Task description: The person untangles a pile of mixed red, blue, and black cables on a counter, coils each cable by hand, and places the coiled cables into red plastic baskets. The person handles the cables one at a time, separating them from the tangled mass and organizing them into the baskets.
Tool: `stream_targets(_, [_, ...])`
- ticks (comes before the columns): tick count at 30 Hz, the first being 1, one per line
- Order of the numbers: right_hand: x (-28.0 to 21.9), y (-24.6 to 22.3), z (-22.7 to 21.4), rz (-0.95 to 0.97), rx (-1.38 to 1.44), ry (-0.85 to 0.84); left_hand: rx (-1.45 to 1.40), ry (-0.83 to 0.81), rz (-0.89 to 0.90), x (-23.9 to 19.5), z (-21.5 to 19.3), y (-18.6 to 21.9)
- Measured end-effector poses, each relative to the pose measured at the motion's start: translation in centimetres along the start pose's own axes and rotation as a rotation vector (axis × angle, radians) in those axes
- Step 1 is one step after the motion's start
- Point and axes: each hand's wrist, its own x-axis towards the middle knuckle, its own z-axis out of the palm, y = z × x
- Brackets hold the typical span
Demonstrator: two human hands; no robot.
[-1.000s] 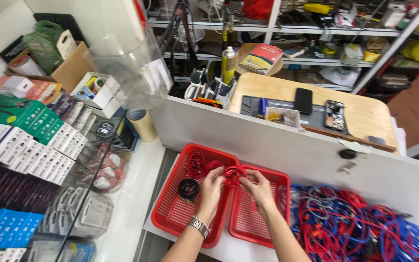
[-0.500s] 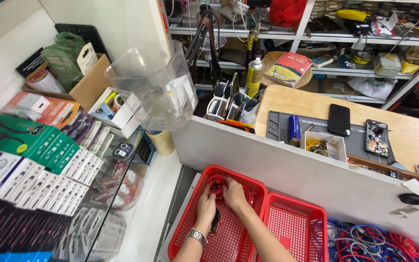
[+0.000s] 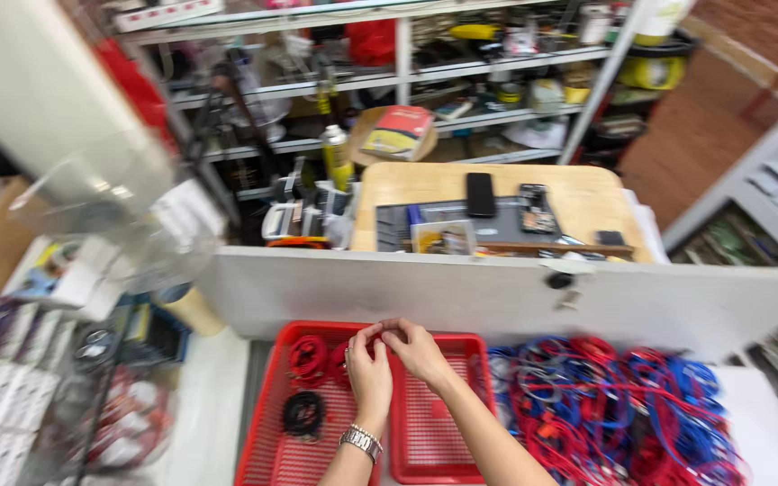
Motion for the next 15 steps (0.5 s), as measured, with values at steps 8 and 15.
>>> stream_targets(8, [-8.8, 4.5, -17.2, 0.033, -0.073, 0.227, -0.122, -0.214, 0.142, -7.8, 12.2, 6.1])
stream_targets(15, [-17.8, 11.2, -31.4, -0.044, -0.755, 0.556, -0.162, -0.368, -0.006, -14.3, 19.5, 9.9])
